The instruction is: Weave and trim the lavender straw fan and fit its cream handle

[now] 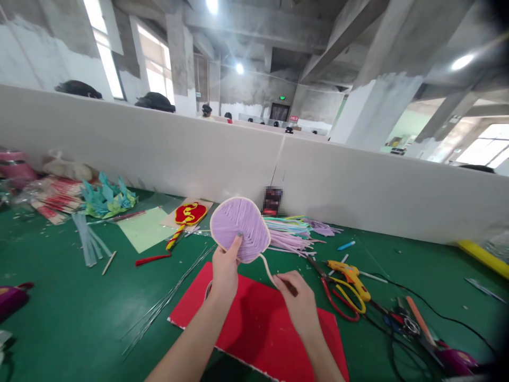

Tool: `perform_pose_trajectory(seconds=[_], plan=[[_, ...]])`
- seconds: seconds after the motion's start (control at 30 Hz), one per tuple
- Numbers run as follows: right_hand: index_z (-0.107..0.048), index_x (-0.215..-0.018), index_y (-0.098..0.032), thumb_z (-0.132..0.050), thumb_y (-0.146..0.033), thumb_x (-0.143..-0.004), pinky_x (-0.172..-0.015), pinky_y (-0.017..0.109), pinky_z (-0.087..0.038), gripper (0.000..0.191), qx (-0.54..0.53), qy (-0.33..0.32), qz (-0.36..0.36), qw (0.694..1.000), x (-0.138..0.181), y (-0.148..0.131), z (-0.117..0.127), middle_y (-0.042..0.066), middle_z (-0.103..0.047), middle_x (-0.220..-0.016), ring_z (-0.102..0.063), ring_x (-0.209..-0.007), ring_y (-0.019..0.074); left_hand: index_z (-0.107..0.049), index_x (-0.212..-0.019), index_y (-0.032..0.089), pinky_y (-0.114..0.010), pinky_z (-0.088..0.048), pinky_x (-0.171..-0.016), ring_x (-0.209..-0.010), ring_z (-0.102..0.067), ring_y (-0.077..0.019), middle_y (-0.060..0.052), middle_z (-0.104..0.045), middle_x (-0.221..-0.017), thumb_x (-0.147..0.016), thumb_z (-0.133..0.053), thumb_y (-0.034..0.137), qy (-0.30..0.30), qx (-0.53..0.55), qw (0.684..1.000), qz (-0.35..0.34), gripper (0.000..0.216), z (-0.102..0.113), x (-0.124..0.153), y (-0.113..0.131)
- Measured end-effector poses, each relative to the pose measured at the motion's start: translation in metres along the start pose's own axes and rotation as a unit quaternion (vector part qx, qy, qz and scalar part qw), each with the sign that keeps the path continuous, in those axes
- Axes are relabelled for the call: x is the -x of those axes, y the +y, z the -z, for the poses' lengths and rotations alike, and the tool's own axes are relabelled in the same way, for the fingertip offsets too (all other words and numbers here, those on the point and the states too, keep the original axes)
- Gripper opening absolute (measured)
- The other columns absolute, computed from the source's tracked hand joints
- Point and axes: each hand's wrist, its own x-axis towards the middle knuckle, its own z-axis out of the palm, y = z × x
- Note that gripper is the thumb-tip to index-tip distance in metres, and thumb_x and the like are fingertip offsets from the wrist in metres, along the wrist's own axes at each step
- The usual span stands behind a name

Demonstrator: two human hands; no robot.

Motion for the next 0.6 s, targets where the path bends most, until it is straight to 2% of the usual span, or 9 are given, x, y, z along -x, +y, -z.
perform_pose_trajectory(seconds=[0.07, 0.2, 0.3, 0.4, 0.47, 0.53, 0.6], plan=[[-0.065, -0.079, -0.019, -0.051, -0.036, -0.083, -0.065, 0.027, -0.047, 0.022, 0.066, 0.038, 0.04, 0.996, 0.0, 0.009, 0.011, 0.004, -0.061, -0.078, -0.058, -0.073, 0.0172, -0.064, -0.092, 0.014, -0.034, -0.053, -0.075, -0.08, -0.066, -0.0185, -0.009, -0.068, -0.099, -0.064, -0.072, 0.017, -0.011, -0.024, 0.999, 0.027, 0.029, 0.01, 0.006, -0.007], [-0.065, -0.098, -0.022, -0.048, -0.027, -0.087, -0.075, 0.031, -0.047, 0.021, 0.163, 0.079, 0.138, 0.974, 0.006, 0.028, 0.028, 0.006, -0.062, -0.087, -0.058, -0.082, 0.0181, -0.061, -0.101, 0.018, -0.032, -0.054, -0.075, -0.089, -0.064, -0.019, -0.007, -0.066, -0.106, -0.063, -0.071, 0.016, -0.026, -0.044, 0.997, 0.056, 0.039, 0.029, 0.02, -0.016], [-0.065, -0.098, -0.022, -0.047, -0.018, -0.087, -0.08, 0.032, -0.048, 0.022, 0.175, 0.075, 0.225, 0.956, 0.01, 0.041, 0.042, 0.006, -0.062, -0.088, -0.058, -0.084, 0.0173, -0.058, -0.105, 0.02, -0.032, -0.054, -0.074, -0.09, -0.064, -0.0199, -0.007, -0.066, -0.105, -0.065, -0.071, 0.022, -0.09, -0.07, 0.988, 0.101, 0.041, 0.046, 0.026, -0.014], [-0.066, -0.095, -0.021, -0.049, -0.016, -0.086, -0.08, 0.033, -0.05, 0.02, 0.174, 0.058, 0.246, 0.952, 0.015, 0.051, 0.059, 0.006, -0.062, -0.088, -0.059, -0.084, 0.0175, -0.059, -0.099, 0.017, -0.03, -0.055, -0.066, -0.081, -0.065, -0.0196, -0.007, -0.068, -0.088, -0.071, -0.064, 0.034, -0.118, -0.114, 0.976, 0.145, 0.033, 0.068, 0.021, -0.003], [-0.065, -0.095, -0.022, -0.047, -0.017, -0.086, -0.078, 0.032, -0.051, 0.021, 0.174, 0.037, 0.238, 0.955, 0.019, 0.055, 0.07, 0.006, -0.061, -0.089, -0.06, -0.084, 0.0174, -0.058, -0.1, 0.018, -0.026, -0.053, -0.062, -0.078, -0.065, -0.0185, -0.007, -0.068, -0.088, -0.073, -0.062, 0.037, -0.136, -0.166, 0.964, 0.156, 0.034, 0.081, 0.012, 0.006], [-0.065, -0.096, -0.023, -0.045, -0.018, -0.087, -0.076, 0.031, -0.052, 0.023, 0.176, 0.007, 0.229, 0.957, 0.025, 0.056, 0.078, 0.006, -0.06, -0.09, -0.061, -0.083, 0.0167, -0.055, -0.107, 0.019, -0.027, -0.052, -0.064, -0.083, -0.064, -0.02, -0.008, -0.066, -0.098, -0.069, -0.065, 0.037, -0.173, -0.263, 0.937, 0.152, 0.043, 0.091, 0.002, 0.015], [-0.066, -0.097, -0.023, -0.044, -0.017, -0.087, -0.074, 0.03, -0.052, 0.024, 0.185, -0.027, 0.236, 0.954, 0.03, 0.054, 0.082, 0.006, -0.06, -0.088, -0.06, -0.081, 0.0162, -0.054, -0.112, 0.019, -0.032, -0.051, -0.074, -0.093, -0.061, -0.0239, -0.01, -0.063, -0.107, -0.07, -0.063, 0.042, -0.238, -0.388, 0.882, 0.125, 0.049, 0.094, -0.008, 0.021]])
